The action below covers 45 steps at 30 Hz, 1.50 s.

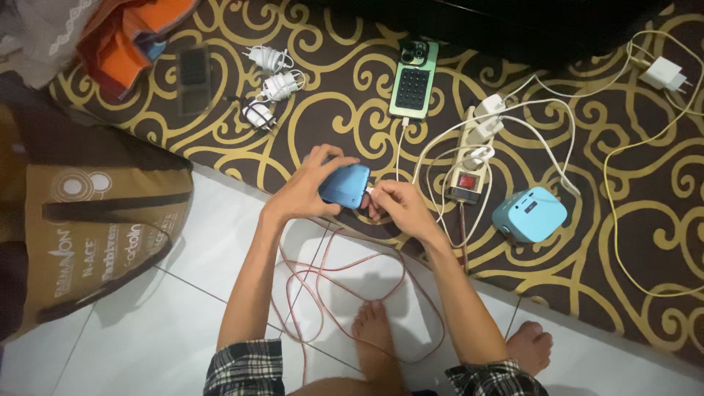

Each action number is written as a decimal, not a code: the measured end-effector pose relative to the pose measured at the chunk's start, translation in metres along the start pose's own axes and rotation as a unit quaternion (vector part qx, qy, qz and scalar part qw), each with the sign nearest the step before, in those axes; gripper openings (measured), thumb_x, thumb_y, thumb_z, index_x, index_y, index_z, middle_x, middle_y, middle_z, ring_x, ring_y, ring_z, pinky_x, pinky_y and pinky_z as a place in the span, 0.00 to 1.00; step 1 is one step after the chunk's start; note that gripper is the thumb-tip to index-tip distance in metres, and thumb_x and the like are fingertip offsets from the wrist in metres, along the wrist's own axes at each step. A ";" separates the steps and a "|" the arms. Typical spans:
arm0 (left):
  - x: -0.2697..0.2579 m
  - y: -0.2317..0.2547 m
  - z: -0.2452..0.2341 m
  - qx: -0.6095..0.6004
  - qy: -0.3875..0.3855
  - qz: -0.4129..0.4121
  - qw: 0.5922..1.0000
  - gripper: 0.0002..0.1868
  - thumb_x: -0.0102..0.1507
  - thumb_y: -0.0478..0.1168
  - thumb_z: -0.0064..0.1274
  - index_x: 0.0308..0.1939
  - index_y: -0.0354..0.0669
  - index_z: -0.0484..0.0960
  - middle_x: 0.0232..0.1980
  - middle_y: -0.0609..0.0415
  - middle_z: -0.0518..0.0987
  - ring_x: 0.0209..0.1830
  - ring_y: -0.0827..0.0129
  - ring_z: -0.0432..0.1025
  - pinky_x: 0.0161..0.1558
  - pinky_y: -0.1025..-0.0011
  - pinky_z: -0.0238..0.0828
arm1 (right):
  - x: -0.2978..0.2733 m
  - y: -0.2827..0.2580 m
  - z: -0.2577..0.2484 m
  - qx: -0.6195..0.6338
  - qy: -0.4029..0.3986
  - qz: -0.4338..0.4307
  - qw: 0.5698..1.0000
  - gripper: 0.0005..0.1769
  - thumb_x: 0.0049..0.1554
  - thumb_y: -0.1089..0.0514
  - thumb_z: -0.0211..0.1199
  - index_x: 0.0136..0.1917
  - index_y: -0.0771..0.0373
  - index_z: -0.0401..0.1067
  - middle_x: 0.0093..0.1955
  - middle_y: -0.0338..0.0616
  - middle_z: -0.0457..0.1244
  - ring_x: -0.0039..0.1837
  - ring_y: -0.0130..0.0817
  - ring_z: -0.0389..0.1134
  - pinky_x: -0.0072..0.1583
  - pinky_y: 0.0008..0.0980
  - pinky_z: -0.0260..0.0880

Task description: The person connects multiple charging cables to a power strip and plugs them into various electronic devices on a bed. They handle a laptop, smartphones, and a small blue device, ensuring each is connected to a charger.

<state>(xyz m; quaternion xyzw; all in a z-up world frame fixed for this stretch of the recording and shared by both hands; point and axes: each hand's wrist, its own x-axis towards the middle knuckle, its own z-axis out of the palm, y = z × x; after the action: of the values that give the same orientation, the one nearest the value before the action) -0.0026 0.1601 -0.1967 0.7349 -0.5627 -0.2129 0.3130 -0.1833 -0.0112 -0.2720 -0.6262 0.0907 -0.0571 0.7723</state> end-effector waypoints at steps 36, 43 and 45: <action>0.008 0.005 -0.005 0.015 0.001 -0.005 1.000 0.46 0.40 0.38 0.66 0.65 0.50 0.76 0.62 0.49 0.69 0.65 0.51 0.64 0.66 0.57 0.62 | 0.005 0.006 -0.015 0.012 0.000 0.043 0.999 0.17 0.67 0.56 0.51 0.40 0.69 0.68 0.36 0.42 0.65 0.35 0.26 0.66 0.39 0.26 0.69; 0.006 -0.006 -0.020 -0.120 -0.015 -0.014 0.993 0.47 0.40 0.38 0.62 0.68 0.49 0.74 0.67 0.51 0.66 0.71 0.55 0.64 0.70 0.60 0.61 | 0.007 0.037 -0.008 0.001 0.091 0.016 0.996 0.16 0.68 0.56 0.50 0.42 0.68 0.69 0.39 0.41 0.66 0.38 0.24 0.66 0.40 0.25 0.68; 0.007 -0.007 -0.021 -0.128 -0.016 -0.007 0.992 0.47 0.41 0.37 0.61 0.68 0.49 0.74 0.67 0.51 0.66 0.72 0.55 0.63 0.71 0.60 0.59 | 0.006 0.039 -0.007 -0.010 0.096 0.014 0.995 0.16 0.68 0.56 0.51 0.42 0.68 0.70 0.39 0.41 0.66 0.38 0.24 0.65 0.40 0.24 0.67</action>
<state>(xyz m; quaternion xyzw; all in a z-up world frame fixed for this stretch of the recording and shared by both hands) 0.0177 0.1595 -0.1862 0.6893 -0.5309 -0.2969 0.3935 -0.1800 -0.0109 -0.3122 -0.6243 0.1735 -0.1052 0.7544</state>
